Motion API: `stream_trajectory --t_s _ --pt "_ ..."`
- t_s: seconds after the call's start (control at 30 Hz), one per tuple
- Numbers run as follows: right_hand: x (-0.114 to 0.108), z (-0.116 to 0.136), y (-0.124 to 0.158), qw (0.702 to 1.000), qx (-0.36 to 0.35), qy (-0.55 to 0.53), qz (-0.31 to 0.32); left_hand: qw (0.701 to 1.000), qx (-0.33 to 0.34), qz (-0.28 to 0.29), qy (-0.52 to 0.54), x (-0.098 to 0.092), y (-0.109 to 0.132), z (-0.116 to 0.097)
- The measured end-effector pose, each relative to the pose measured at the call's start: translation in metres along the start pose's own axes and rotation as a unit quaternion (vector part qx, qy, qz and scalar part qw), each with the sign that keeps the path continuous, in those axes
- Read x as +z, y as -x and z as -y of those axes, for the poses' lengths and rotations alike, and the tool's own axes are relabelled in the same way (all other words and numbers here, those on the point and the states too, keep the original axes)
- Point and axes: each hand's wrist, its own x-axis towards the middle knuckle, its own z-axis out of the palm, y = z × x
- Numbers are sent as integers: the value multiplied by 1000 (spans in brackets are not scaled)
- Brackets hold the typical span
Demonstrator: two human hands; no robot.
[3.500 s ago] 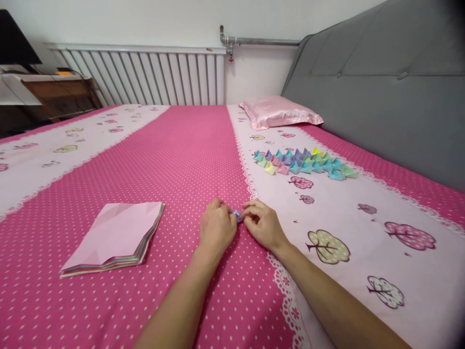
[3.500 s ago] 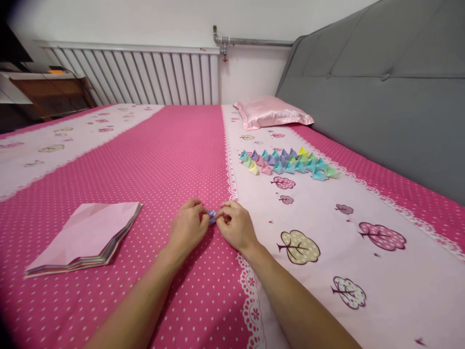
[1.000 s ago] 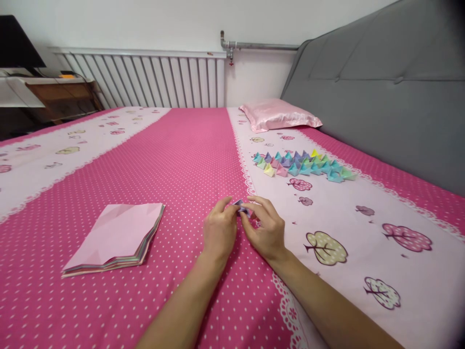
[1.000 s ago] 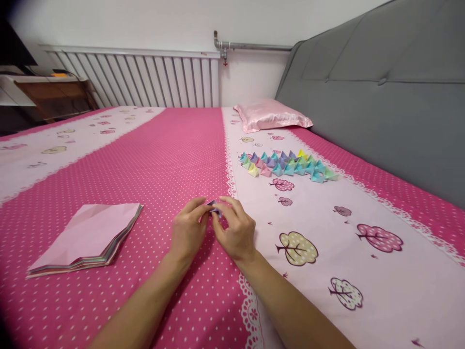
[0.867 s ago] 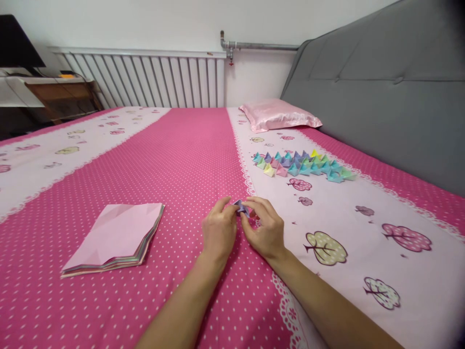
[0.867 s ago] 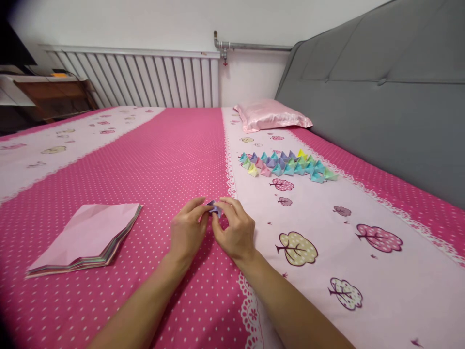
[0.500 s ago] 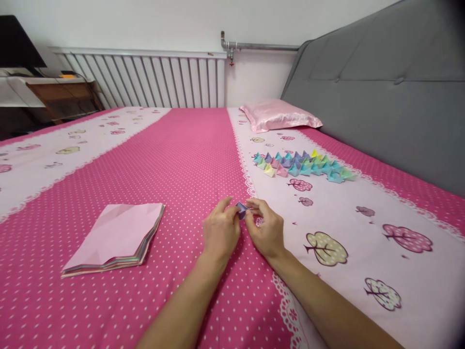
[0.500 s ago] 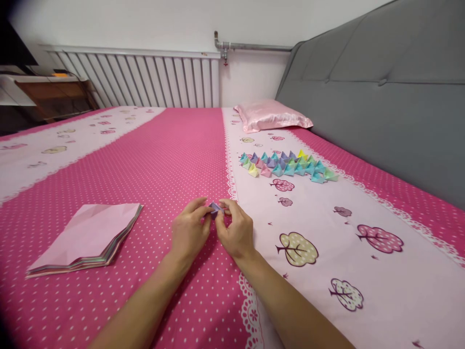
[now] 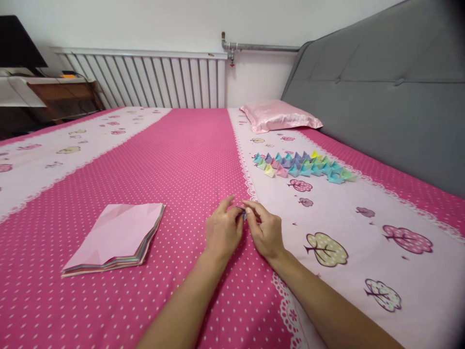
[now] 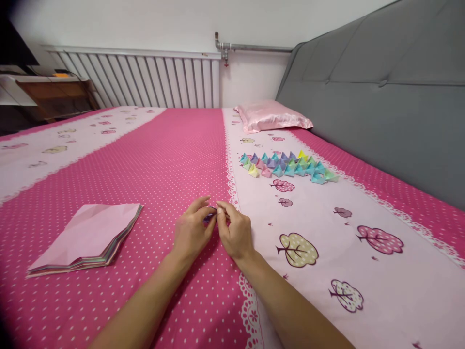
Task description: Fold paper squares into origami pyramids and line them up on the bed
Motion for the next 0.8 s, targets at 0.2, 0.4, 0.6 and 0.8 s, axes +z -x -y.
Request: stream_trajectory --t_s 0.2,0.4,0.6,0.8 --pt "-1 0 -1 1000 -2 -3 22 1000 7 -14 19 -1 0 0" --pt "-2 2 -1 999 0 -19 30 998 16 -14 63 0 -1 -1" --pt "-3 3 -2 995 22 -90 42 986 -35 -60 154 0 -5 0" --pt "3 -5 -2 985 93 -131 67 938 -170 -73 292 5 -9 8"
